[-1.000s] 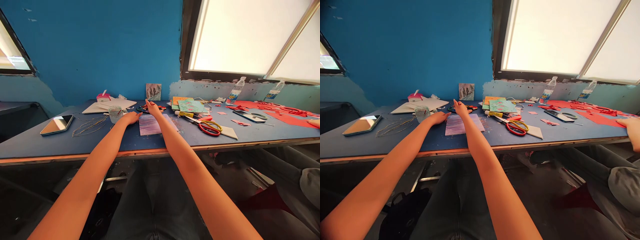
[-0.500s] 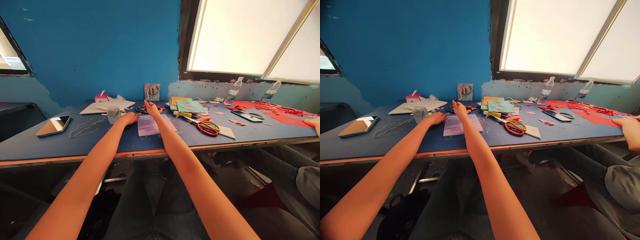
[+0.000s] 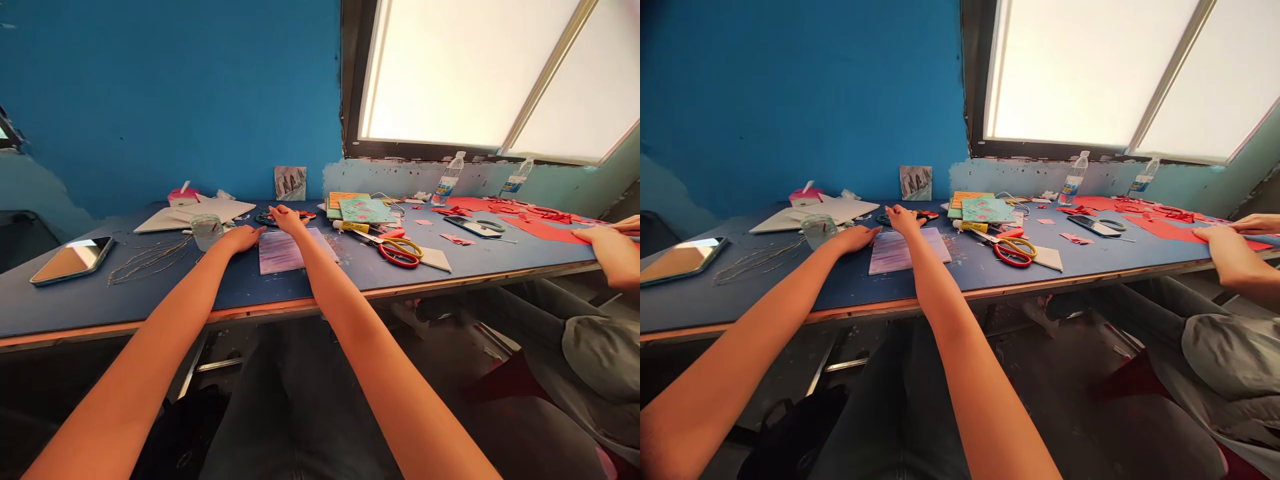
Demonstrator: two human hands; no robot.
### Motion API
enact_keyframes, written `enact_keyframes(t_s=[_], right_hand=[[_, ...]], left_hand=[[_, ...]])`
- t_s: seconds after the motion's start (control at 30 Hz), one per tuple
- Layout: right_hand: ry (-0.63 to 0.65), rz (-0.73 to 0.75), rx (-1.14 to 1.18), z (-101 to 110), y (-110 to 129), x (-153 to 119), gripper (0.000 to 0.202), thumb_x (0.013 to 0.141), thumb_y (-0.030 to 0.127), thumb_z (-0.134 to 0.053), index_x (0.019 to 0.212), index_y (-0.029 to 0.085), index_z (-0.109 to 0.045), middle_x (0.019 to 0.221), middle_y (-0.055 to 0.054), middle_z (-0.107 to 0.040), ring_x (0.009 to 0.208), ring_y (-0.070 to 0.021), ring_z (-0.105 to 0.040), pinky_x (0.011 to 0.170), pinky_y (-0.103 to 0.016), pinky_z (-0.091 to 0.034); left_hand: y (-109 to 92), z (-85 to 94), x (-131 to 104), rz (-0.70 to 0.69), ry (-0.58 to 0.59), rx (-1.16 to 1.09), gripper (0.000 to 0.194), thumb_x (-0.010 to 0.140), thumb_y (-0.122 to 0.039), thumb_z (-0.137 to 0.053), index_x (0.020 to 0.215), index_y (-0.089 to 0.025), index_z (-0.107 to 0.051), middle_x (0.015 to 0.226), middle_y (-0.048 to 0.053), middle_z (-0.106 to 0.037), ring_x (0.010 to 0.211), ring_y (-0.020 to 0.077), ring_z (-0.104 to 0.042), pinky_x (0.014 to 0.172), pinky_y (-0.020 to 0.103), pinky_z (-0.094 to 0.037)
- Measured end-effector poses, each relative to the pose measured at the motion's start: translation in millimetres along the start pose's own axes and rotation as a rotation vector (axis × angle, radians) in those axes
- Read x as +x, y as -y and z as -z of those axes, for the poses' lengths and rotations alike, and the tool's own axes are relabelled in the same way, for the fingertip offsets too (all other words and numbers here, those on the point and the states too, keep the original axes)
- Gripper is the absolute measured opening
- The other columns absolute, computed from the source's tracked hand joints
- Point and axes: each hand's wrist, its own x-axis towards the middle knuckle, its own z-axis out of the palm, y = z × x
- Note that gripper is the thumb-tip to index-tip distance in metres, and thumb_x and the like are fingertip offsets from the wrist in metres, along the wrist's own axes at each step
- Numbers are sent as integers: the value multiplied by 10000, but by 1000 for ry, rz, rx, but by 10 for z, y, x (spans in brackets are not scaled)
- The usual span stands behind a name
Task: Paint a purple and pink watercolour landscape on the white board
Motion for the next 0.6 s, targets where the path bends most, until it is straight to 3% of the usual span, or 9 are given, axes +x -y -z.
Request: enact_keyframes(t_s=[0.17, 0.3, 0.43, 0.6], right_hand=[[58, -72, -21, 67, 78, -94, 381, 1018, 496, -367, 997, 266, -670, 1184, -29, -710, 1327, -330, -475, 1144, -664, -264], [92, -41, -33, 95, 73, -131, 336, 1012, 464, -396, 968, 251, -653, 1142, -27, -707, 1223, -292, -534, 1153, -653, -254], [85, 14, -66, 83, 66, -163, 273, 1014, 395, -398, 945, 247, -617, 1107, -28, -700, 1254, -284, -507, 1165, -639, -224], [103, 26, -81, 69, 65, -168, 271, 1009, 390, -394, 952, 236, -609, 1030, -19, -700, 1148, -248, -548, 1143, -592, -271]], left_hand=[[-7, -8, -7, 11, -16, -26, 515, 1030, -604, -454, 950, -152, -688, 1016, 77, -711, 1010, 235, -670, 1012, 443, -490], [-20, -7, -23, 24, -21, -31, 507, 1029, -598, -470, 987, -145, -693, 1039, 79, -713, 1031, 241, -674, 1016, 453, -498], [-37, 4, -45, 22, -22, -32, 479, 1028, -574, -498, 1013, -137, -695, 1062, 84, -714, 1051, 245, -676, 1023, 467, -506], [-31, 2, -39, 15, -29, -45, 482, 1030, -575, -491, 996, -141, -699, 1091, 87, -715, 1087, 248, -669, 1045, 468, -494]])
